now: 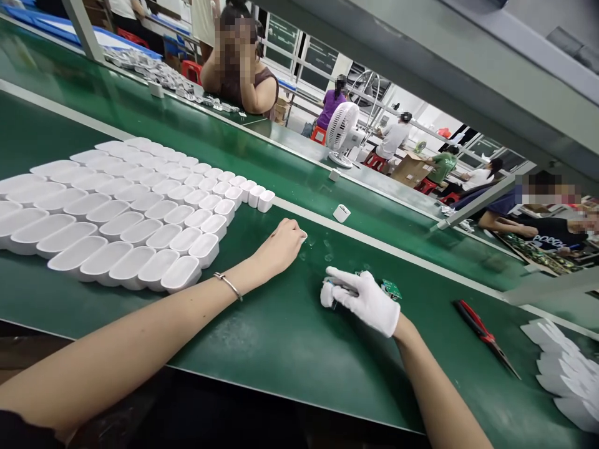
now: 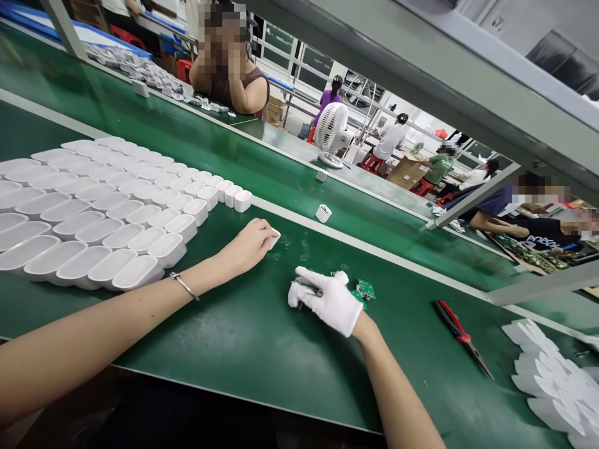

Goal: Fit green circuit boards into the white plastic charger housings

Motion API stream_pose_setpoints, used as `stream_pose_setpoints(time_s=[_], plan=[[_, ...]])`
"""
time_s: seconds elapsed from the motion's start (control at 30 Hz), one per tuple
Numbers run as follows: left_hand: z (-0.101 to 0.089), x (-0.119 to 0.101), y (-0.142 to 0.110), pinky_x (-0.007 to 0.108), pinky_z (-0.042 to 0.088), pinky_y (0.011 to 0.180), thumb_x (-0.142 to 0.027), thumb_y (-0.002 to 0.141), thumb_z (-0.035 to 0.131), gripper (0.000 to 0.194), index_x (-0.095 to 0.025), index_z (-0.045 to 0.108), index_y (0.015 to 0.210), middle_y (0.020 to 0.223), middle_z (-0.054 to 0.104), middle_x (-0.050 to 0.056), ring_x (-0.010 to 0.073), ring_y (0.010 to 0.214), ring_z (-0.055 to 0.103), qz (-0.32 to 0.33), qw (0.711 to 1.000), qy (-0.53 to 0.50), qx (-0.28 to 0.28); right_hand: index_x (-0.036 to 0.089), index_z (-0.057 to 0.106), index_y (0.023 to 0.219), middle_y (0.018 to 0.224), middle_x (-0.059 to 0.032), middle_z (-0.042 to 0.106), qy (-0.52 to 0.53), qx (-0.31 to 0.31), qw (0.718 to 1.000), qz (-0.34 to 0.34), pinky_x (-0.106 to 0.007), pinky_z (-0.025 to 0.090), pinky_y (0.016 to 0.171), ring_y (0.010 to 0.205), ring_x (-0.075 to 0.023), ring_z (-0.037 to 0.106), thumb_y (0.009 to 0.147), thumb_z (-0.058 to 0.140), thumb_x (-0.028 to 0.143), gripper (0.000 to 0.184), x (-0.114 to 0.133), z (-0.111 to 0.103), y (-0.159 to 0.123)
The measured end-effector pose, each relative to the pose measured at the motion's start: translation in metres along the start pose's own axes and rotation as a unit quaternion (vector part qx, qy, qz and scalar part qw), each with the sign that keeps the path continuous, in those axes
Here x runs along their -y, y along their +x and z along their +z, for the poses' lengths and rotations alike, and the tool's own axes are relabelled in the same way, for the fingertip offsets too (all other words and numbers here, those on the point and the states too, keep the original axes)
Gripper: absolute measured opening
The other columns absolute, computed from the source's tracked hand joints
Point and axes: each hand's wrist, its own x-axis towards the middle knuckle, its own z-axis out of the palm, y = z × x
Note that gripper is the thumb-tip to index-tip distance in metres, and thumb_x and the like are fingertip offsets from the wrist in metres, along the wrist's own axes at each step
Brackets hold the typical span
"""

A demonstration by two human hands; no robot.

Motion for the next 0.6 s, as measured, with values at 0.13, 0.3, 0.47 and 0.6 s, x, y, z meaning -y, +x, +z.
stream_pose_setpoints(time_s=[0.13, 0.3, 0.47, 0.6], plan=[[0.007, 0.003, 0.0, 0.034, 0.046, 0.091, 0.0, 0.086, 0.031, 0.044, -0.015, 0.061, 0.115, 0.1, 0.06, 0.007, 0.0194, 0.099, 0.053, -0.007, 0.997, -0.078, -0.014, 0.018, 0.067, 0.106, 0.101, -0.0062, 0.068, 0.002, -0.1, 0.991, 0.084, -0.036, 0.052, 0.087, 0.098, -0.0217, 0.063, 0.075, 0.052, 0.018, 0.035, -0.02, -0.014, -0.003], [0.005, 0.003, -0.001, 0.033, 0.044, 0.095, 0.006, 0.076, 0.029, 0.067, -0.018, 0.04, 0.137, 0.119, 0.058, 0.007, 0.0165, 0.104, 0.056, -0.06, 0.979, -0.158, -0.111, 0.026, 0.067, 0.109, 0.097, -0.0013, 0.068, -0.09, -0.035, 0.995, 0.04, -0.033, 0.055, 0.075, 0.086, -0.0211, 0.065, 0.067, 0.057, 0.012, 0.045, -0.026, -0.022, -0.01], [0.001, -0.004, -0.002, 0.043, 0.037, 0.104, 0.001, 0.073, 0.035, 0.07, -0.02, 0.036, 0.14, 0.137, 0.045, 0.009, 0.0238, 0.119, 0.047, -0.172, 0.961, -0.15, -0.155, 0.029, 0.068, 0.101, 0.087, 0.003, 0.067, -0.201, -0.015, 0.979, -0.011, -0.031, 0.052, 0.074, 0.079, -0.0174, 0.063, 0.069, 0.058, 0.009, 0.039, -0.013, -0.019, -0.009], [0.006, -0.012, -0.005, 0.049, 0.034, 0.104, -0.019, 0.082, 0.045, 0.062, -0.018, 0.031, 0.142, 0.138, 0.043, 0.013, 0.0326, 0.127, 0.038, -0.289, 0.931, -0.216, -0.061, 0.031, 0.068, 0.093, 0.074, 0.0054, 0.063, -0.202, 0.004, 0.979, 0.024, -0.029, 0.048, 0.069, 0.07, -0.0154, 0.059, 0.074, 0.064, 0.022, 0.021, -0.003, -0.009, -0.005]])
